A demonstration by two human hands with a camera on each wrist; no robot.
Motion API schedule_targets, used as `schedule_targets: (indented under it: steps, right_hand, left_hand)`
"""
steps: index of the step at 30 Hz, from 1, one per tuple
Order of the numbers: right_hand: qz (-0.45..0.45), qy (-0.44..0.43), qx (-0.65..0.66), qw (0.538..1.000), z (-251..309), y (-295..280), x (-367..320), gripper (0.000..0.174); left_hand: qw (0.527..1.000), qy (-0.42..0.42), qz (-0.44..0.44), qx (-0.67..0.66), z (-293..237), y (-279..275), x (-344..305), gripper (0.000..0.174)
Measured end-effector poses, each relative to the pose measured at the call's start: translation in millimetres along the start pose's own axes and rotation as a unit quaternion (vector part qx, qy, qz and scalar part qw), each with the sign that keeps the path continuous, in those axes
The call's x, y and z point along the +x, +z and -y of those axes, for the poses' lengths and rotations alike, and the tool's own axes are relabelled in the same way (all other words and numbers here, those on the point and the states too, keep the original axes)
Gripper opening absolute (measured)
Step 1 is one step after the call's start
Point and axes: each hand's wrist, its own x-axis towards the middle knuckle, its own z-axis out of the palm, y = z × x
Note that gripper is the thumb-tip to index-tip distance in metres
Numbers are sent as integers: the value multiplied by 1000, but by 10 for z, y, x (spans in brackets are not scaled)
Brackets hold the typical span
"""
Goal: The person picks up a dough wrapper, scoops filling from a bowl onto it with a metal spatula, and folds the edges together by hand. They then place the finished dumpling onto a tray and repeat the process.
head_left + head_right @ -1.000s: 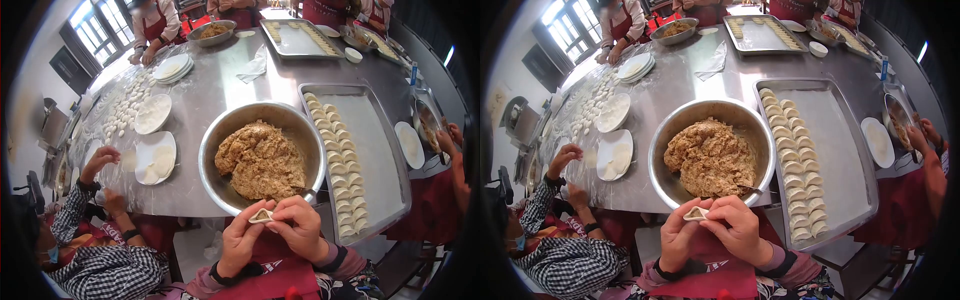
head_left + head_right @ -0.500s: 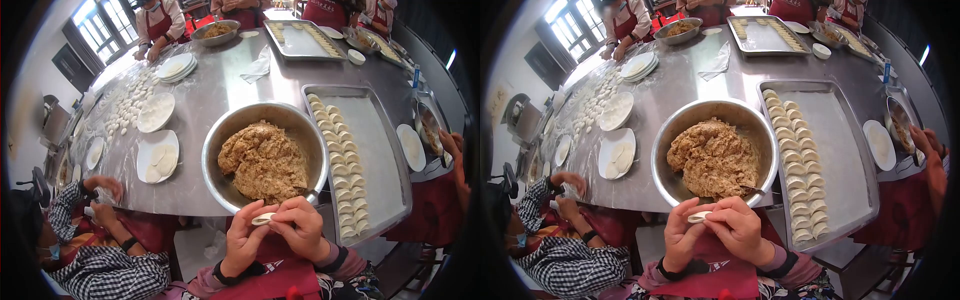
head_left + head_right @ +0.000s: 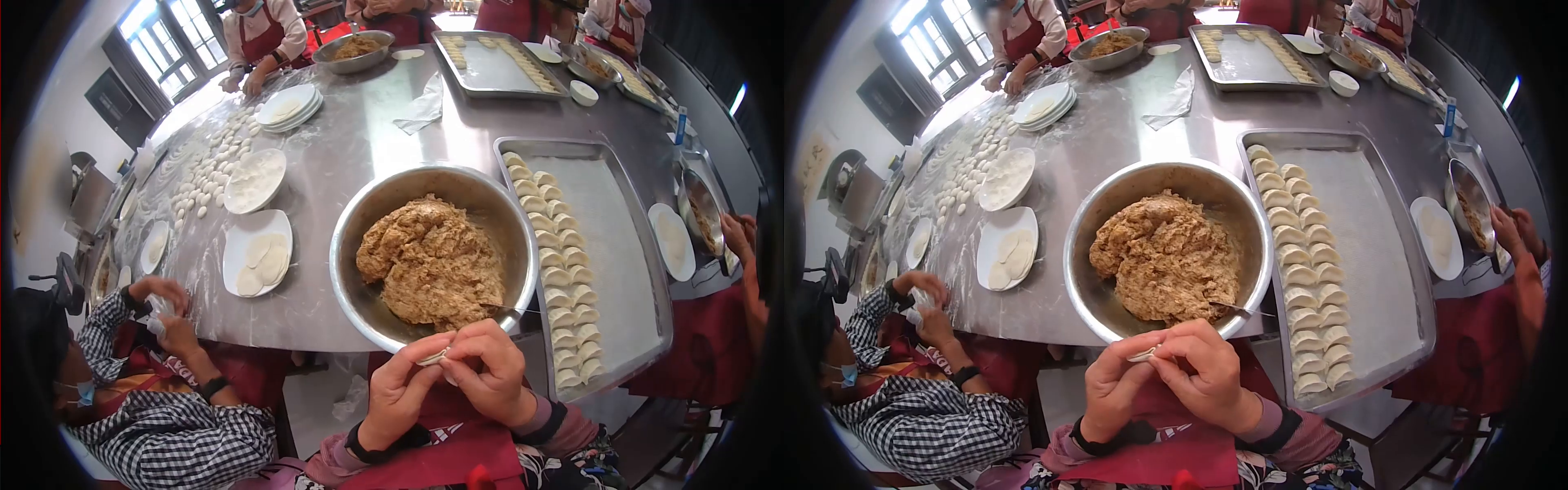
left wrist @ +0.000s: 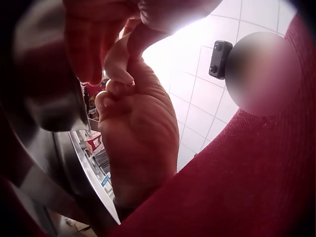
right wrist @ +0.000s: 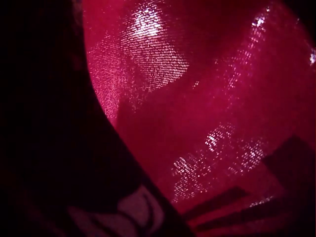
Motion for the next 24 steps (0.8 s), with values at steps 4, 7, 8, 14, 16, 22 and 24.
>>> schedule_targets:
  steps: [4, 7, 8, 14, 16, 22, 24]
  right_hand:
    - [-2, 24, -5, 1000, 52, -5, 44, 18]
    - [16, -30, -27, 999, 14, -18, 55, 18]
    - [16, -67, -22, 997, 0, -23, 42, 19]
    - [6, -52, 1, 999, -47, 33, 37, 18]
    - [2, -48, -8, 999, -38, 43, 31, 18]
    - [-2, -42, -22, 999, -30, 59, 59, 18]
    - [-2, -41, -22, 999, -19, 48, 49, 19]
  left_hand:
    - [999, -20, -7, -26, 11, -6, -55, 34]
    - [996, -30, -34, -79, -35, 46, -22, 36]
    - [991, -27, -41, -121, -45, 64, -24, 38]
    - [991, -77, -61, -95, -1, 19, -31, 34]
    - [996, -58, -51, -40, -20, 15, -19, 33]
    - [997, -12, -31, 64, -3, -7, -20, 31]
    - [997, -8, -34, 66, 27, 5, -39, 31]
